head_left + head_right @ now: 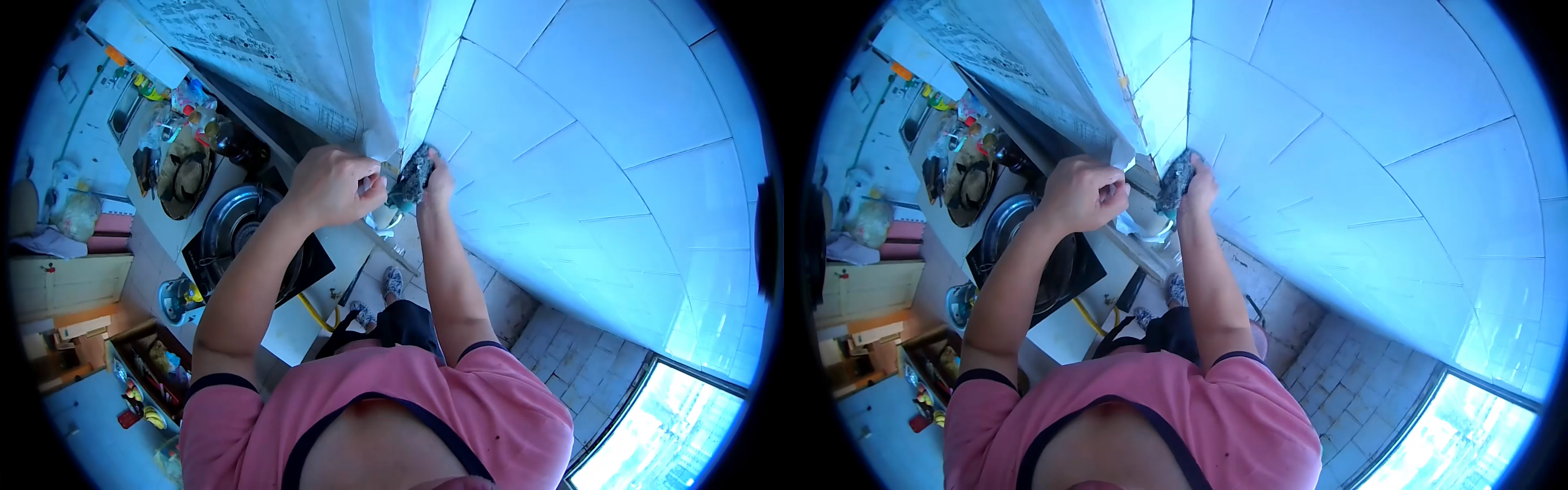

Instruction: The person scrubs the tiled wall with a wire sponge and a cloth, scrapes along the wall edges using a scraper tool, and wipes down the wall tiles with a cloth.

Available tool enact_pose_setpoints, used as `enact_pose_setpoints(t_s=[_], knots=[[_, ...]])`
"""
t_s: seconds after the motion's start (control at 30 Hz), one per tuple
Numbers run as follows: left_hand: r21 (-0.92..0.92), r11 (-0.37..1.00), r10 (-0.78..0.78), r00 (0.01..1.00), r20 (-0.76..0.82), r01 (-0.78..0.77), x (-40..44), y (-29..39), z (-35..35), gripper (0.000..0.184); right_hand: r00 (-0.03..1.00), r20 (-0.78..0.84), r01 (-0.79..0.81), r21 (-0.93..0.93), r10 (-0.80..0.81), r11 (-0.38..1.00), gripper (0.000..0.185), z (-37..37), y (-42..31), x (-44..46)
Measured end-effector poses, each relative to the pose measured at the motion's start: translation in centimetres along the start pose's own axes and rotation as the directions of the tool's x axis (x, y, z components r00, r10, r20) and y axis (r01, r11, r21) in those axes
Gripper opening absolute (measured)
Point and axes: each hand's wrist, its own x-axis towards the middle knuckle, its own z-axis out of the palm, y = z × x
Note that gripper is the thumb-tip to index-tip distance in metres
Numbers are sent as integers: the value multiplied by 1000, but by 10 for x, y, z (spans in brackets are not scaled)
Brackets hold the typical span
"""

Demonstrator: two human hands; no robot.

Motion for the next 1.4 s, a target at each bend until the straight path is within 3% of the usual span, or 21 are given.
enact_pose_setpoints(t_s=[0.07,0.1,0.17,0.2,0.23,0.3,0.37,0.43,0.5,0.6,0.73,0.8,0.9,0.93,0.97,1.07,1.13,1.17,1.23,1.27,1.4], knots=[[-7,1000,15,999,-35,-15,1,-4,4,14,973,221,32,183,-73,983,17,11,-13,-6],[-17,1000,9,1000,-22,-9,-1,-1,4,14,976,205,28,180,-65,983,17,5,-10,-8],[30,1000,5,999,-34,-4,2,0,2,19,986,118,128,-68,-119,989,17,6,-10,-6],[36,999,11,999,-42,-9,5,-2,2,19,992,96,91,-121,-79,989,18,4,-5,-2],[10,1000,1,999,-37,-1,3,-2,2,16,993,91,87,-119,-76,989,18,-4,6,7],[-1,1000,2,999,-41,-2,3,-3,0,13,996,-19,-84,67,85,994,20,-2,19,22],[-23,1000,-12,1000,-9,12,2,-1,1,14,991,48,-128,82,125,988,22,-2,7,20],[-22,1000,9,999,-36,-10,3,-1,1,14,946,311,-141,122,97,983,22,4,-12,7],[-20,999,34,997,-67,-35,2,0,3,15,958,264,-151,131,113,980,21,4,-13,0],[-22,1000,8,1000,-27,-8,1,-1,1,16,986,166,-18,-106,35,994,23,-8,4,23],[-9,1000,11,1000,-26,-11,1,0,1,15,999,21,-38,38,37,999,22,-4,7,13],[21,1000,11,1000,-23,-10,6,-3,-2,14,962,274,-35,157,-10,987,19,12,-19,-6],[-29,999,14,999,-51,-15,2,1,2,14,922,386,-72,166,2,983,16,22,-42,-31],[-10,1000,-2,1000,-31,2,3,2,1,16,930,368,-68,207,-13,976,15,16,-27,-15],[10,1000,-22,1000,-9,22,4,3,-1,18,952,304,1,106,-33,994,16,9,-16,1],[2,1000,-17,999,-34,17,3,1,1,18,977,198,-95,69,80,993,17,-14,19,31],[-1,1000,-25,999,-23,25,3,1,2,18,992,30,-125,69,123,990,19,-20,34,49],[-7,999,-37,999,-6,37,3,0,1,18,991,38,-127,70,125,989,19,-20,34,51],[-7,1000,-28,999,-21,27,2,-2,2,16,974,215,-94,78,75,992,19,-6,10,28],[-20,1000,-16,1000,-22,16,1,-2,3,15,958,258,-170,144,129,975,20,10,-12,1],[-2,1000,15,999,-37,-15,2,-1,2,15,964,262,-71,118,38,990,19,18,-25,-13]])
